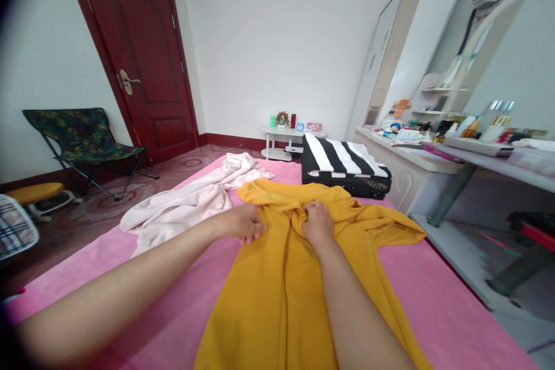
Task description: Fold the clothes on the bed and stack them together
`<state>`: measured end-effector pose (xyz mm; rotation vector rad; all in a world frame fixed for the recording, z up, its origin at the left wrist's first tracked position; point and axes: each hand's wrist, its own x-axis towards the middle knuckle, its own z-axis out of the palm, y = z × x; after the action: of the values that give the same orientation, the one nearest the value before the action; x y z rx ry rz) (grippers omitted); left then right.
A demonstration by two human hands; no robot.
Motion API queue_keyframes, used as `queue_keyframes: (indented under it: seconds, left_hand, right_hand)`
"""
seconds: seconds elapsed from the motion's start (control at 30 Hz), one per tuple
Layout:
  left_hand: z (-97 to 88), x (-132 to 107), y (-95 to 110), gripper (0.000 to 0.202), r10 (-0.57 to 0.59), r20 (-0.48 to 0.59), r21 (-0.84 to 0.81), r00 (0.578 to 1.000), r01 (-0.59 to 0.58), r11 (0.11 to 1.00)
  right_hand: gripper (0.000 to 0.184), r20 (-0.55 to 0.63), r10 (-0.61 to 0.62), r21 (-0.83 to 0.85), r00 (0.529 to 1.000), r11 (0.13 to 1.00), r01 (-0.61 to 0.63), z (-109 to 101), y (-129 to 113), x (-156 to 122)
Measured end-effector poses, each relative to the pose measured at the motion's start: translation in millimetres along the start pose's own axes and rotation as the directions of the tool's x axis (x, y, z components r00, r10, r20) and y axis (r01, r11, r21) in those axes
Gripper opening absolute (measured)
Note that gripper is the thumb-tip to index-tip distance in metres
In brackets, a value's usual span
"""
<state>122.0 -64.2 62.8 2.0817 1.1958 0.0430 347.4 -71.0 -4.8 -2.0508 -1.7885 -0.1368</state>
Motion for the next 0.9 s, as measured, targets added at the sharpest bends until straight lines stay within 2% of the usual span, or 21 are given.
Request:
queue_keyframes:
  seconds: [0.07, 0.13, 0.2, 0.23, 0.33, 0.37, 0.4, 0.43, 0.47, 0.53, 0.6, 0.7, 0.8, 0.87, 0.9]
  left_hand:
    - [-15.8, 18.4, -27.6, 0.022, -0.109, -0.210, 0.020, 0.972, 0.116, 0.993]
    - [-30.4, 33.7, -52.1, 0.023, -0.183, -0.321, -0.001, 0.929, 0.192, 0.981]
    - [-43.0, 46.9, -70.2, 0.023, -0.223, -0.402, -0.041, 0.888, 0.226, 0.973]
    - [-48.0, 53.3, -76.4, 0.023, -0.242, -0.439, -0.069, 0.866, 0.236, 0.969]
    - [-56.4, 72.5, -85.5, 0.034, -0.275, -0.505, -0.157, 0.818, 0.226, 0.961]
    - [-57.1, 78.6, -86.1, 0.039, -0.275, -0.513, -0.177, 0.813, 0.213, 0.961]
    - [-57.2, 84.1, -86.0, 0.042, -0.270, -0.515, -0.189, 0.813, 0.200, 0.961]
    - [-56.9, 88.9, -85.5, 0.042, -0.261, -0.515, -0.193, 0.816, 0.187, 0.963]
    - [-56.6, 92.9, -84.8, 0.039, -0.251, -0.513, -0.192, 0.821, 0.176, 0.966]
    - [-57.0, 98.7, -83.6, 0.029, -0.232, -0.510, -0.180, 0.829, 0.161, 0.970]
    - [-59.9, 102.2, -82.4, 0.020, -0.217, -0.508, -0.170, 0.833, 0.150, 0.974]
    - [-69.1, 105.6, -78.5, 0.015, -0.217, -0.502, -0.181, 0.838, 0.143, 0.973]
    - [-79.6, 110.0, -67.6, 0.014, -0.225, -0.501, -0.232, 0.836, 0.120, 0.965]
    - [-83.2, 114.6, -55.8, 0.014, -0.211, -0.520, -0.279, 0.828, 0.069, 0.958]
    - [-83.0, 117.3, -49.0, 0.014, -0.197, -0.537, -0.302, 0.821, 0.031, 0.953]
  right_hand:
    - [0.019, -0.046, 0.007, 0.029, 0.999, 1.000, -0.006, -1.3, -3.8, -1.6]
    - [0.015, -0.125, 0.051, 0.147, 0.991, 0.989, -0.032, -1.3, -4.4, -0.7]
    - [0.016, -0.238, 0.181, 0.336, 0.954, 0.937, -0.094, -1.7, -2.5, 1.5]
    - [0.018, -0.301, 0.266, 0.435, 0.915, 0.893, -0.117, -2.6, -0.8, 2.7]
    - [0.021, -0.453, 0.476, 0.639, 0.754, 0.763, -0.098, -9.3, 6.2, 5.3]
    - [0.022, -0.480, 0.513, 0.665, 0.712, 0.742, -0.087, -12.6, 8.6, 6.0]
    - [0.023, -0.487, 0.527, 0.672, 0.696, 0.736, -0.088, -16.2, 10.9, 6.7]
    - [0.025, -0.470, 0.516, 0.659, 0.716, 0.745, -0.104, -19.6, 12.6, 7.5]
    - [0.029, -0.428, 0.483, 0.628, 0.764, 0.767, -0.133, -22.5, 13.7, 8.4]
    - [0.035, -0.279, 0.392, 0.519, 0.877, 0.829, -0.206, -25.4, 13.3, 10.6]
    - [0.039, -0.117, 0.307, 0.386, 0.945, 0.890, -0.241, -23.0, 9.8, 12.5]
    - [0.045, 0.017, 0.166, 0.231, 0.986, 0.959, -0.165, -13.2, 2.3, 13.0]
    - [0.022, 0.108, 0.066, 0.192, 0.992, 0.978, -0.086, -8.6, -2.4, 12.2]
    - [0.011, 0.068, 0.117, 0.244, 0.991, 0.961, -0.130, -12.8, -3.2, 12.1]
    - [0.009, -0.002, 0.176, 0.280, 0.984, 0.945, -0.169, -16.7, -3.0, 12.1]
